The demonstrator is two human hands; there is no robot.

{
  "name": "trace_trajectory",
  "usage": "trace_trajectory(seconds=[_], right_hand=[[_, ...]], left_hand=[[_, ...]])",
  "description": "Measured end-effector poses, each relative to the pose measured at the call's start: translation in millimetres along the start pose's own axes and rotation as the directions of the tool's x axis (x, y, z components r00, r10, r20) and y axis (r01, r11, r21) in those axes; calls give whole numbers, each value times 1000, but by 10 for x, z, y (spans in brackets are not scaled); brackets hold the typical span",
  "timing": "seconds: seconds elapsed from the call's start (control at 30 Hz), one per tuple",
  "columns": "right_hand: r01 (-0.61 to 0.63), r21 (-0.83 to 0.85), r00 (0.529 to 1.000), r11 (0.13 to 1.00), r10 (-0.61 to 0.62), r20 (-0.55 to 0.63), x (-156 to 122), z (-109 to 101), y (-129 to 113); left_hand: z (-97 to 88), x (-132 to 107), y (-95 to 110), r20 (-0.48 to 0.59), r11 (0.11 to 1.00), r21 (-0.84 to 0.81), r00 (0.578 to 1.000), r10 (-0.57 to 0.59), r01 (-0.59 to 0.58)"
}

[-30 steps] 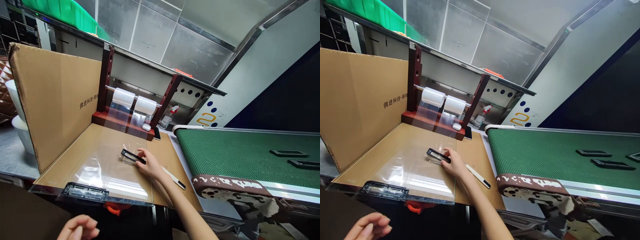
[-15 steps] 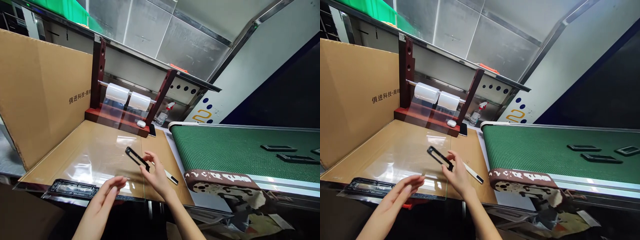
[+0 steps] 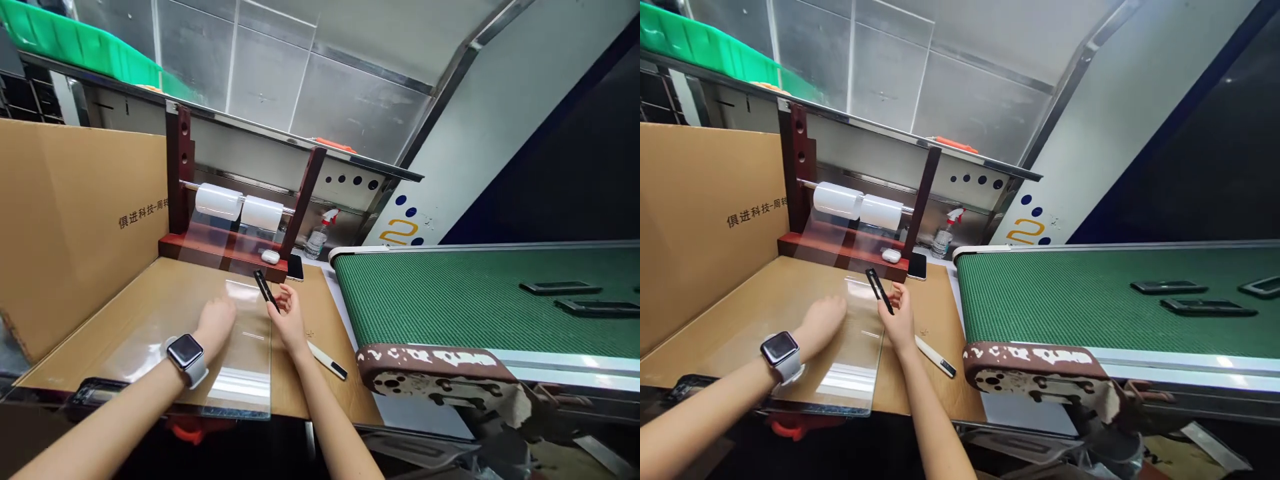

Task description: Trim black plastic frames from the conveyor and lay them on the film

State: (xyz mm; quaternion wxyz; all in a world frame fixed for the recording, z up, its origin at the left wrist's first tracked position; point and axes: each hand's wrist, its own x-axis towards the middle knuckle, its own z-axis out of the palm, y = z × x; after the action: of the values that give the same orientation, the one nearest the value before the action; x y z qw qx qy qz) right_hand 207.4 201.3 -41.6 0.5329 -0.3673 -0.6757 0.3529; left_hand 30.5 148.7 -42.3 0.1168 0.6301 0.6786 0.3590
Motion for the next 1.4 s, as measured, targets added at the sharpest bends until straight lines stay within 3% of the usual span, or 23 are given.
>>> trace_trajectory(seconds=[0.23,0.43,0.63,0.87,1.1,1.23,1.4], right_hand=[[20,9,1000,1000,-20,-17,-39,-57,-82],[0,57,1000,998,1,-4,-47,-25,-87],[10,81,1000,997,-10,3,-80,-13,-57],[0,127,1000,992,3,-30,-76,-21,-59],[-19,117,1000,993,22,-21,-100,-20,-51],[-5,53,1000,999,6,-15,-73,-66,-51],[84,-83,992,993,-75,104,-94,-129,-164]], left_hand=[[-149,120,-76,182,910,323,960,211,-261],[-294,102,-87,300,790,441,900,317,-426],[-241,139,-34,326,722,471,860,392,-508],[-306,131,-93,284,653,495,817,502,-574],[-278,216,-55,372,446,657,776,510,-608],[-390,66,48,398,345,694,736,548,-632],[-521,-329,127,390,323,683,701,598,-655]])
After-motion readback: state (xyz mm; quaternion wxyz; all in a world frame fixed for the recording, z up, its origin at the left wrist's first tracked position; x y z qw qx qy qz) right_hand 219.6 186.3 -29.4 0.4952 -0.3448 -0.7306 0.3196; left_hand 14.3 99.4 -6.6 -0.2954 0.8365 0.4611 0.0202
